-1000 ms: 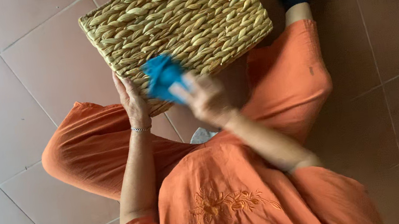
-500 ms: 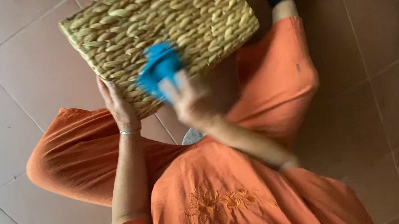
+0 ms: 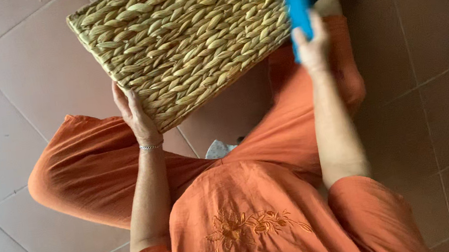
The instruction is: The person sits on the floor and wipes woven water-hyacinth storage baskets one at a time with a blue cloth, turning each basket over to clean its sides and placing finished baskets aside. At the start they briefly hold a red tool wrapped in a white cloth before beginning to wipe.
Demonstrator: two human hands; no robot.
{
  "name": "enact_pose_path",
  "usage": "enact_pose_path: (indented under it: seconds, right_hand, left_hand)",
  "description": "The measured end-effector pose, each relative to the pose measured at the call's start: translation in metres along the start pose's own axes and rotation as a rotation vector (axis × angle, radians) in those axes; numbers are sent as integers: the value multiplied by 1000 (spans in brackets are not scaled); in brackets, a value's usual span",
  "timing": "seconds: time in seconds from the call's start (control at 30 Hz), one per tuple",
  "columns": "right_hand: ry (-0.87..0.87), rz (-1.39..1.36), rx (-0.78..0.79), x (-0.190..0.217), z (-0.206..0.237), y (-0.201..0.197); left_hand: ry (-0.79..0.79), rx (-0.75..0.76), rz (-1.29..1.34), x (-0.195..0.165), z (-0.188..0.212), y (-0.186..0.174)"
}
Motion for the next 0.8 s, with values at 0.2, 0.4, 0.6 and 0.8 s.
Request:
enact_pose_path:
  seconds: [0.2, 0.4, 0.6, 0.8]
  right_hand:
    - [204, -626, 53, -42, -24, 18]
    - [66, -615, 101, -33, -38, 12]
    - [-92, -494, 84, -12, -66, -39]
    - [-285, -309, 3, 8, -62, -87]
  left_hand:
    - [-151, 9, 279, 18, -1, -10]
    - [-415, 74, 338, 30, -8, -23]
    - [-335, 212, 74, -23, -13, 1]
    - [-462, 248, -153, -48, -5, 27]
Point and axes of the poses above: each hand's wrist, its own z-axis away from the middle knuckle, its own y-axis out of the palm, x = y × z, the point moved 3 cm from there along -z, towards the middle knuckle, and after that the axes turned 5 degrees about z, right-handed, at the moved point
